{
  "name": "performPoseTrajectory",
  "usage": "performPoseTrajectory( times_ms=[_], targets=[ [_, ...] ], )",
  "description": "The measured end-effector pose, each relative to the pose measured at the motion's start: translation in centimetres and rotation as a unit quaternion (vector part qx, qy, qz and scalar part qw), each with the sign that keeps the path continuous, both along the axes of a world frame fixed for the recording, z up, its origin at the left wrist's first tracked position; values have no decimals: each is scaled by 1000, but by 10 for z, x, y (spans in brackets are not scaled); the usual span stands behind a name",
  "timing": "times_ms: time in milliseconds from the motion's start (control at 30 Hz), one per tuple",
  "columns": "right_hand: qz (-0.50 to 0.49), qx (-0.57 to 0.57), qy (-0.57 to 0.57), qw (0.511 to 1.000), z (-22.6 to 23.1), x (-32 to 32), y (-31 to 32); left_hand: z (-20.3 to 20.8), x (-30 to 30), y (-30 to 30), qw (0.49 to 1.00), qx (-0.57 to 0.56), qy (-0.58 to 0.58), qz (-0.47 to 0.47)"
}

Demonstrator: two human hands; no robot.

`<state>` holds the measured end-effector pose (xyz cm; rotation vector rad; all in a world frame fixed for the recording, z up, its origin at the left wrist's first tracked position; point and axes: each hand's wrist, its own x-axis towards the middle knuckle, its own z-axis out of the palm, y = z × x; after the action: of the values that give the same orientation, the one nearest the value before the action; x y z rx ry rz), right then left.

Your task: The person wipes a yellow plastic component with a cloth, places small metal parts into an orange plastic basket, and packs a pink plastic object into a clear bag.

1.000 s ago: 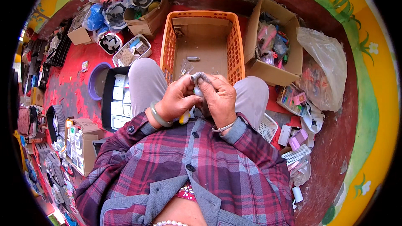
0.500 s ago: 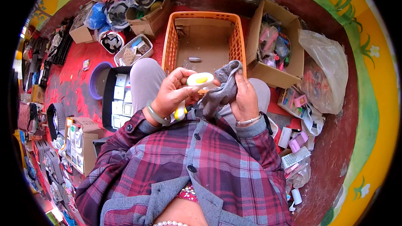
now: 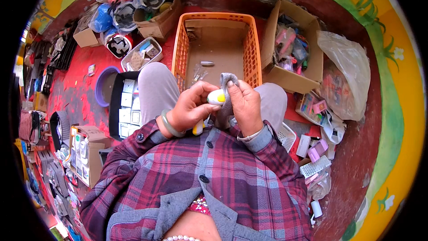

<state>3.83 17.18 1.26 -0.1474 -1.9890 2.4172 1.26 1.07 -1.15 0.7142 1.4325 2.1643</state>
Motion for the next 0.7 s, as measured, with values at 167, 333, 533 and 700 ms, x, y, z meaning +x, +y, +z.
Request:
performPoseTrajectory(
  times_ms=[167, 333, 533, 700],
  targets=[
    [-17, -104, -33, 994, 2, -3, 5, 2, 0, -1, 982, -109, 141, 63],
    [51, 35, 26, 998, 9, 3, 10, 5, -3, -1, 933, -194, 256, 164],
    [37, 233, 140, 962, 0, 1, -8, 8, -1, 1, 907, -225, 291, 204],
    [12, 96, 72, 993, -18, -3, -5, 0, 1, 1, 930, -221, 233, 179]
  ],
)
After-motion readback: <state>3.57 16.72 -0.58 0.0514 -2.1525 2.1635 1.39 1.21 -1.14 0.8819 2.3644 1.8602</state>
